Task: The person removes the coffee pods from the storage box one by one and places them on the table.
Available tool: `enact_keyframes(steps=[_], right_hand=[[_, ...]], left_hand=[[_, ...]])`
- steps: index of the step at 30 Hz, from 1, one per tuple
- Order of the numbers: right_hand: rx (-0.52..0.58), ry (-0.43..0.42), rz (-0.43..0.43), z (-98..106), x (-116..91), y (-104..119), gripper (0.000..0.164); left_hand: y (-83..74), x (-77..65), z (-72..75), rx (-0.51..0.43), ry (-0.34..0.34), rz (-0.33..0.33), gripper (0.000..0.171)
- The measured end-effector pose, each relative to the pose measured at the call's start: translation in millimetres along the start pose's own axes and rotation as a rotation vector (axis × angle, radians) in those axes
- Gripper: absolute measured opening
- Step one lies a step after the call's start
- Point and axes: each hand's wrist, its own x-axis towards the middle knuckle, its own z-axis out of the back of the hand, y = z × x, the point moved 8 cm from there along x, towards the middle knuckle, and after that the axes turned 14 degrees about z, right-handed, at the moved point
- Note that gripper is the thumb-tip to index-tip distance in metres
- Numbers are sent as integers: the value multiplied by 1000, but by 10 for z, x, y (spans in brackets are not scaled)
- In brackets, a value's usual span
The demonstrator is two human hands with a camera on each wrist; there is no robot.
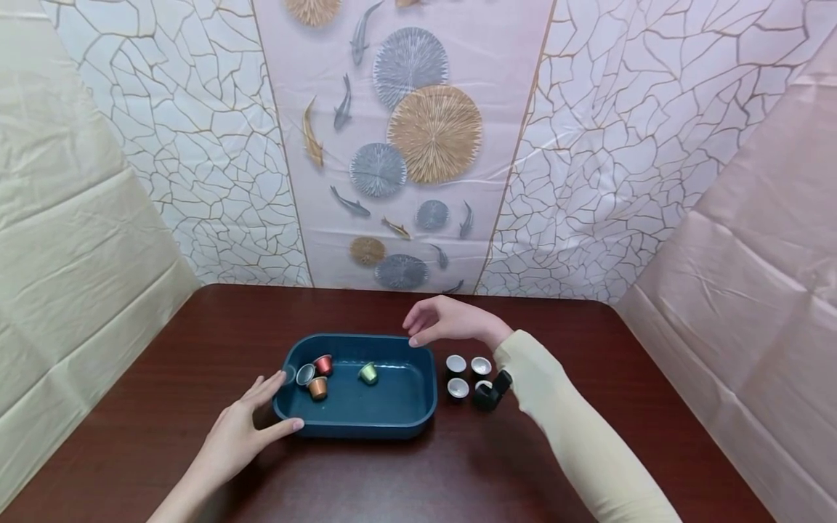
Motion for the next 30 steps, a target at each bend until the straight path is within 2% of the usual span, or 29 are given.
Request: enact_keyframes(steps=[13,20,24,30], right_hand=[[73,94,-33,-360,368,22,42],[121,190,-86,-559,510,-59,44],[107,233,-121,-605,555,-78,45],[55,262,-123,-660,603,-71,47]], left_hand=[[19,1,-6,0,-4,0,90],[23,-2,-7,-3,-5,-3,90],[17,-5,-6,-5,-6,-6,90],[6,-1,6,-7,-17,-16,89]])
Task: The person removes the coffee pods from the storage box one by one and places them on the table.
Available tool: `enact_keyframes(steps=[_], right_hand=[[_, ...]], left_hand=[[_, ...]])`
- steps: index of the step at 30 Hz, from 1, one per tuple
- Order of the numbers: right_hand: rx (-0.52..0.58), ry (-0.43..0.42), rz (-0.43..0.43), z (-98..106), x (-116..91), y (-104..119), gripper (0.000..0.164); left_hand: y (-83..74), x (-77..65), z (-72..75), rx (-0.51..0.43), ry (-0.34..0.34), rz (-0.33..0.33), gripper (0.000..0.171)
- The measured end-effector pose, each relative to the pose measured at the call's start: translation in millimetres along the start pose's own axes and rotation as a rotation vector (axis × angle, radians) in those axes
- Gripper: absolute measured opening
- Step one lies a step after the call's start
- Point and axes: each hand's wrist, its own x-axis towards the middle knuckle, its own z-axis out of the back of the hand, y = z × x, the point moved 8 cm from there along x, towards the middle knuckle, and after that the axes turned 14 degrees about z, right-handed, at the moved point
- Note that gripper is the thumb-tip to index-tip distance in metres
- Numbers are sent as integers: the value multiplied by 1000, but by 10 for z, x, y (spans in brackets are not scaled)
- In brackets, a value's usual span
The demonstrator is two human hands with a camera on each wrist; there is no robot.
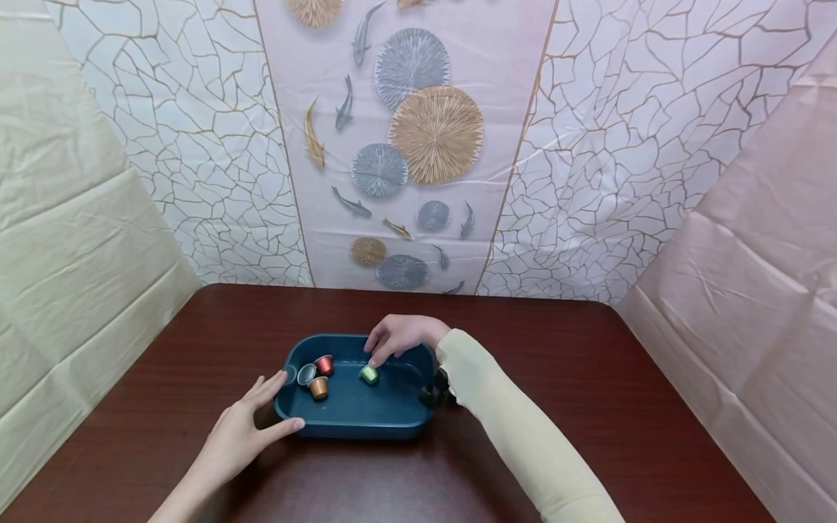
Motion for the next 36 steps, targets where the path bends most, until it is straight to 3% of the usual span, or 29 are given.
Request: enact_keyframes(steps=[9,16,27,36], right_hand=[[-42,61,-35,-163,132,-43,46],[-107,48,-40,-183,165,-5,41],[-235,-7,-36,-199,200,26,5],[-214,3,-34,-294,212,18,6]], left_hand=[[9,-5,-5,3,3,6,90],[-6,0,15,-12,-11,-17,89],[26,10,-5,-13,7,8,90],[25,10,-8,-22,12,9,89]])
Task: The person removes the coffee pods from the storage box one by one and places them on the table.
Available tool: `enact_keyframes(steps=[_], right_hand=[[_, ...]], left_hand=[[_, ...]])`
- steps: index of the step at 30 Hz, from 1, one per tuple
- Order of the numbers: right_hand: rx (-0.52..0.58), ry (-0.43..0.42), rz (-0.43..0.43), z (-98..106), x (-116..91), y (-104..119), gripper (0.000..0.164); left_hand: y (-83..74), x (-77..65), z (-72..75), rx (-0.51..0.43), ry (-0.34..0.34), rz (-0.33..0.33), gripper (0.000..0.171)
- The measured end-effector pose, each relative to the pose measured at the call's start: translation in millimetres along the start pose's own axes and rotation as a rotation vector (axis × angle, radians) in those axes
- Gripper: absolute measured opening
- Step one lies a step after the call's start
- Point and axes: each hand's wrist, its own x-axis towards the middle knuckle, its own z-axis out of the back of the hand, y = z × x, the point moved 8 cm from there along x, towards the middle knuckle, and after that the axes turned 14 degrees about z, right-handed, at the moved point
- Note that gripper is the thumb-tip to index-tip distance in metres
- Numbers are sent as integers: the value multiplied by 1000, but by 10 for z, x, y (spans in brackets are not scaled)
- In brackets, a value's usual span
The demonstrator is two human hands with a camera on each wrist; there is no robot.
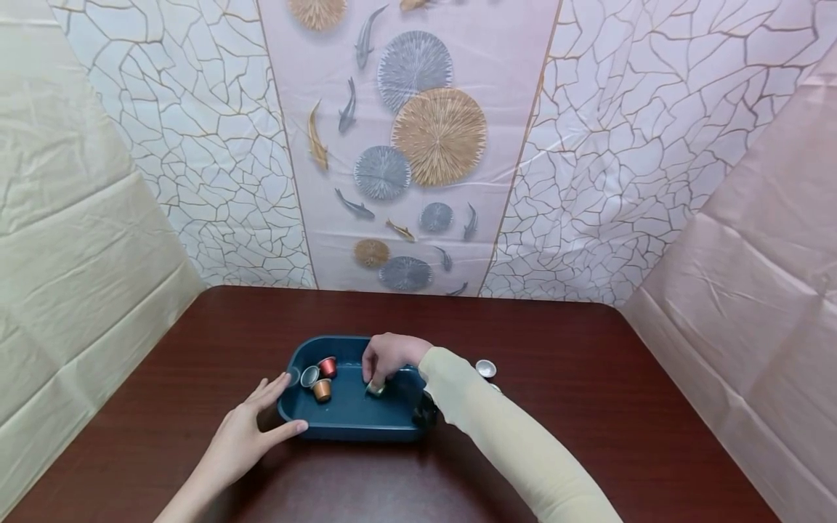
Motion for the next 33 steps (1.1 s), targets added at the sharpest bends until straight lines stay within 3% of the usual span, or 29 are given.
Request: enact_keyframes(steps=[8,16,27,33], right_hand=[[43,39,-46,-41,-18,-31,8],[17,65,-51,-50,-22,-71,10],[48,64,-53,36,-107,-45,11],[23,23,-14,110,-136,15,13]], left_hand=[[-1,-4,2,-5,-1,-1,89],[-7,-7,5,-8,-5,-5,87],[-5,-10,11,-2,-16,-21,88],[-13,-11,10,2,-14,-18,88]])
